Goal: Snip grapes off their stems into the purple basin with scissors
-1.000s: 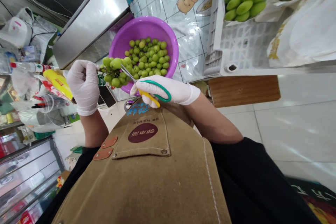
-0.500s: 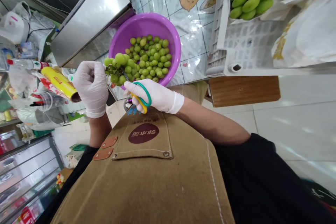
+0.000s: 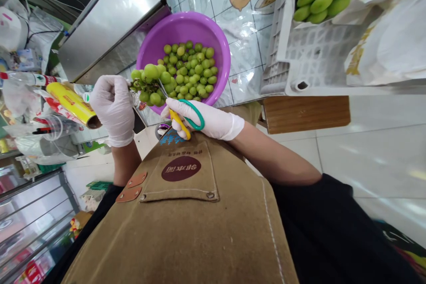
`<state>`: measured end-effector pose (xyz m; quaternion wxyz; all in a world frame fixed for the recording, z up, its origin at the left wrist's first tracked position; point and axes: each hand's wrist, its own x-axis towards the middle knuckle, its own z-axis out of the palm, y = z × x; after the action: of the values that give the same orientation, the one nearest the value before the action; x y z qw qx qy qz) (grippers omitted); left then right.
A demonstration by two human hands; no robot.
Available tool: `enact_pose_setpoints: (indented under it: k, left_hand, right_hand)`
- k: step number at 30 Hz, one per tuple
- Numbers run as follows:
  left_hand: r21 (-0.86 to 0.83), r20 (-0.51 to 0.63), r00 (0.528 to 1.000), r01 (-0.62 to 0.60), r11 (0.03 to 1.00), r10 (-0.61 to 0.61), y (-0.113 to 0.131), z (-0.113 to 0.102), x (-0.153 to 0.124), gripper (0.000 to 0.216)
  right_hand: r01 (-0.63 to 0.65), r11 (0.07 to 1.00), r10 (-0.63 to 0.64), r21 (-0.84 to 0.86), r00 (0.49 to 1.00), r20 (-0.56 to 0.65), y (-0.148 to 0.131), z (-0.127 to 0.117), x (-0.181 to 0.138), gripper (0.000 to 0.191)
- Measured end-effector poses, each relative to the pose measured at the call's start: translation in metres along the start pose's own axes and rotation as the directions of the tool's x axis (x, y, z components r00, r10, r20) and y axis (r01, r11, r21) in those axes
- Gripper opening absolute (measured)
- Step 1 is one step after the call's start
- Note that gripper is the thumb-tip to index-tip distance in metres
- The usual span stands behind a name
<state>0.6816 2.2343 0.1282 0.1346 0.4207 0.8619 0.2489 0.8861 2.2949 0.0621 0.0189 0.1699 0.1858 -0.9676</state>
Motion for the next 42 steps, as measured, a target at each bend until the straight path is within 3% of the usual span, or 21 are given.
enact_pose_setpoints:
  k: [3, 5, 7, 12, 15, 21, 25, 29, 35, 38, 42]
  left_hand:
    - [-0.047, 0.014, 0.999, -0.05, 0.998, 0.051, -0.008, -0.004, 0.006, 0.047]
    - [-0.039, 0.039, 0.998, -0.04, 0.998, 0.042, -0.01, -0.008, 0.009, 0.05]
    - [-0.005, 0.055, 0.998, -0.008, 1.0, 0.008, -0.008, -0.011, 0.011, 0.051]
    - [0.029, 0.078, 0.997, 0.007, 1.0, -0.009, 0.001, -0.015, 0.012, 0.049]
    - [0.031, 0.104, 0.995, -0.001, 1.0, -0.002, -0.003, -0.016, 0.014, 0.048]
    - [-0.031, 0.204, 0.978, -0.044, 0.999, 0.049, -0.023, -0.017, 0.02, 0.059]
    - [-0.043, 0.24, 0.968, -0.07, 0.997, 0.079, -0.014, -0.017, 0.021, 0.063]
    - [-0.053, 0.258, 0.946, -0.187, 0.981, 0.194, -0.001, -0.018, 0.021, 0.06]
    - [-0.048, 0.328, 0.943, -0.04, 0.998, 0.054, 0.0, -0.022, 0.021, 0.046]
    - [-0.084, 0.338, 0.94, -0.026, 0.996, 0.053, -0.006, -0.02, 0.023, 0.044]
    - [-0.107, 0.332, 0.941, -0.038, 0.994, 0.072, -0.015, -0.016, 0.025, 0.043]
  right_hand:
    - [0.006, 0.935, -0.045, -0.355, 0.994, -0.102, -0.011, -0.01, -0.004, 0.055]
    - [-0.033, 0.794, -0.081, -0.607, 0.984, -0.16, -0.02, -0.018, -0.007, 0.048]
    - [-0.062, 0.642, -0.071, -0.764, 0.988, -0.14, -0.028, -0.024, -0.01, 0.043]
    - [-0.054, 0.355, -0.096, -0.933, 0.991, -0.093, -0.036, -0.03, -0.008, 0.037]
    - [-0.056, 0.27, -0.116, -0.961, 0.989, -0.09, -0.037, -0.031, 0.0, 0.038]
    - [-0.026, 0.246, -0.12, -0.969, 0.991, -0.057, -0.045, -0.03, 0.004, 0.038]
    - [-0.067, 0.258, -0.073, -0.964, 0.993, -0.089, -0.051, -0.028, 0.006, 0.038]
    - [-0.071, 0.239, -0.057, -0.968, 0.995, -0.087, -0.052, -0.025, 0.011, 0.036]
    - [-0.11, 0.116, -0.003, -0.987, 0.994, -0.111, -0.048, -0.021, 0.019, 0.028]
    - [-0.136, 0.166, 0.013, -0.977, 0.991, -0.136, -0.046, -0.022, 0.019, 0.03]
    - [-0.113, 0.377, 0.079, -0.919, 0.993, -0.09, -0.042, -0.027, 0.009, 0.038]
